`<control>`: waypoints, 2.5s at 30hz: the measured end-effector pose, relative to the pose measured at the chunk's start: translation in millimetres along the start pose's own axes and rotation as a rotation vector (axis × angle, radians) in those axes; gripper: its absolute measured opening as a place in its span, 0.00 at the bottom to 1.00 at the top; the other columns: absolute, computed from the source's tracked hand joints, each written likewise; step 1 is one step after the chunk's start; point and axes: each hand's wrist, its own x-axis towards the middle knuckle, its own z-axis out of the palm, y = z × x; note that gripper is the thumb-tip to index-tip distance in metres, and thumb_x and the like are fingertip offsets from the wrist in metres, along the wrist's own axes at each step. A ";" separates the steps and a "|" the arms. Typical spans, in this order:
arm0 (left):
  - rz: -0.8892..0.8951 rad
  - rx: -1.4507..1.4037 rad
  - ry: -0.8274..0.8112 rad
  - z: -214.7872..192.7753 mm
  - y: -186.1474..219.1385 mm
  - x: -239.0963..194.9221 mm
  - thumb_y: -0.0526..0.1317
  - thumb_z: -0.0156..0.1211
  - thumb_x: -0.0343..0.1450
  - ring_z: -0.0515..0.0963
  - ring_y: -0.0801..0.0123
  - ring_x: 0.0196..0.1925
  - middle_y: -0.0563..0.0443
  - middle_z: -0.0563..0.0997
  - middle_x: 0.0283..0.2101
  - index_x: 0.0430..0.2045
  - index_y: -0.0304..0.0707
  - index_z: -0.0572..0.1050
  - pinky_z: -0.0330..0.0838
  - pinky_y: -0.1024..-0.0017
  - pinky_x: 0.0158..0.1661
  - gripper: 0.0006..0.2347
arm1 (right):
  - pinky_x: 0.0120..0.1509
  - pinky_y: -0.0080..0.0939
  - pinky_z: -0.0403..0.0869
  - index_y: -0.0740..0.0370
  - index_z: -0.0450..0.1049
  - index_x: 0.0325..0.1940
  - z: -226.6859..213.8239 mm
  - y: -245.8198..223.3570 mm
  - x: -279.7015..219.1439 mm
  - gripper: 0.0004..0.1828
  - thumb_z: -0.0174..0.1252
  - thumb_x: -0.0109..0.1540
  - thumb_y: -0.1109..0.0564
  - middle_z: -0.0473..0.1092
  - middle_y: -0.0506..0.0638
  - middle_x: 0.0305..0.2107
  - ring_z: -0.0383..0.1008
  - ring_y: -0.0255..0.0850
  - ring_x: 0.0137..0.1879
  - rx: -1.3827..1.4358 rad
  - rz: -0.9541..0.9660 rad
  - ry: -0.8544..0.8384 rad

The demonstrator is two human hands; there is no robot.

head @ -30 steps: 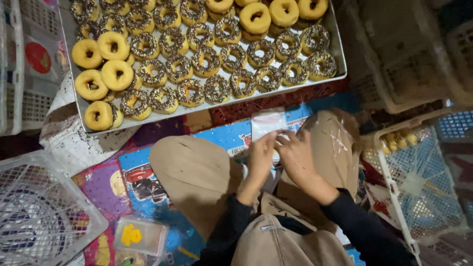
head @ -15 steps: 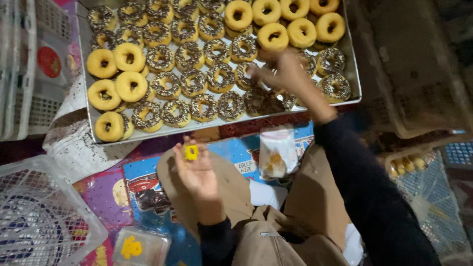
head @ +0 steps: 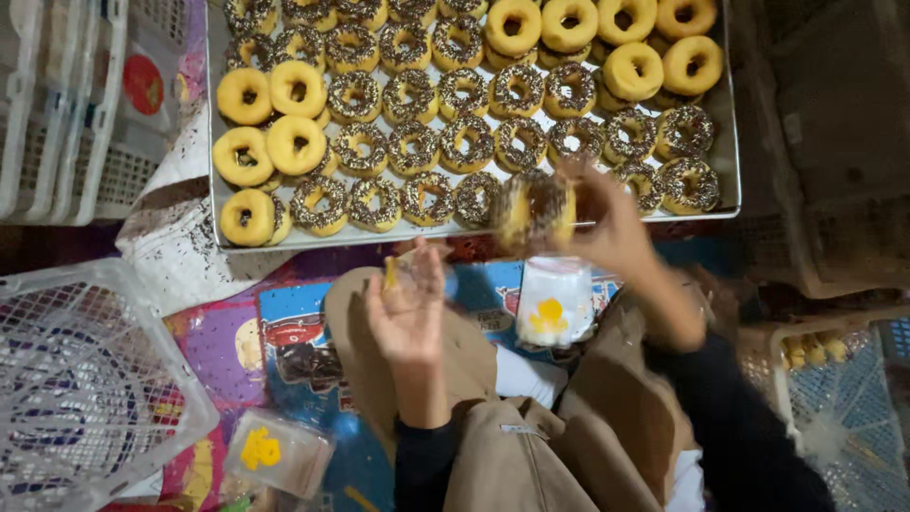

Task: The person sits on the floor and repeatedly picks donuts from a metal tray, places them into small clear plastic bags, and sets the filled bags into a white plastic basket. The donuts are plain and chocolate-sprinkled.

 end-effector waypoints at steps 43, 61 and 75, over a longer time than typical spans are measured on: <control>0.942 2.096 -1.475 103.6 -104.0 -192.4 0.30 0.72 0.65 0.82 0.60 0.37 0.50 0.82 0.37 0.36 0.35 0.77 0.73 0.64 0.35 0.10 | 0.45 0.37 0.67 0.60 0.86 0.45 -13.2 -134.9 -181.6 0.11 0.68 0.59 0.56 0.80 0.41 0.26 0.66 0.32 0.31 -0.033 -0.349 -0.141; 0.442 1.985 -0.180 47.6 -75.6 -121.9 0.36 0.62 0.76 0.81 0.73 0.32 0.47 0.83 0.31 0.34 0.33 0.76 0.74 0.75 0.35 0.05 | 0.64 0.49 0.69 0.67 0.68 0.66 -2.7 21.8 -176.5 0.37 0.70 0.57 0.48 0.70 0.65 0.61 0.73 0.52 0.63 -0.361 -0.015 -0.363; 0.734 2.388 0.411 -62.8 47.1 -103.0 0.39 0.73 0.67 0.78 0.62 0.25 0.46 0.82 0.25 0.21 0.31 0.78 0.72 0.65 0.31 0.10 | 0.41 0.46 0.72 0.58 0.84 0.37 172.1 200.7 -184.1 0.09 0.63 0.59 0.52 0.78 0.59 0.31 0.78 0.53 0.37 -0.243 0.231 -0.277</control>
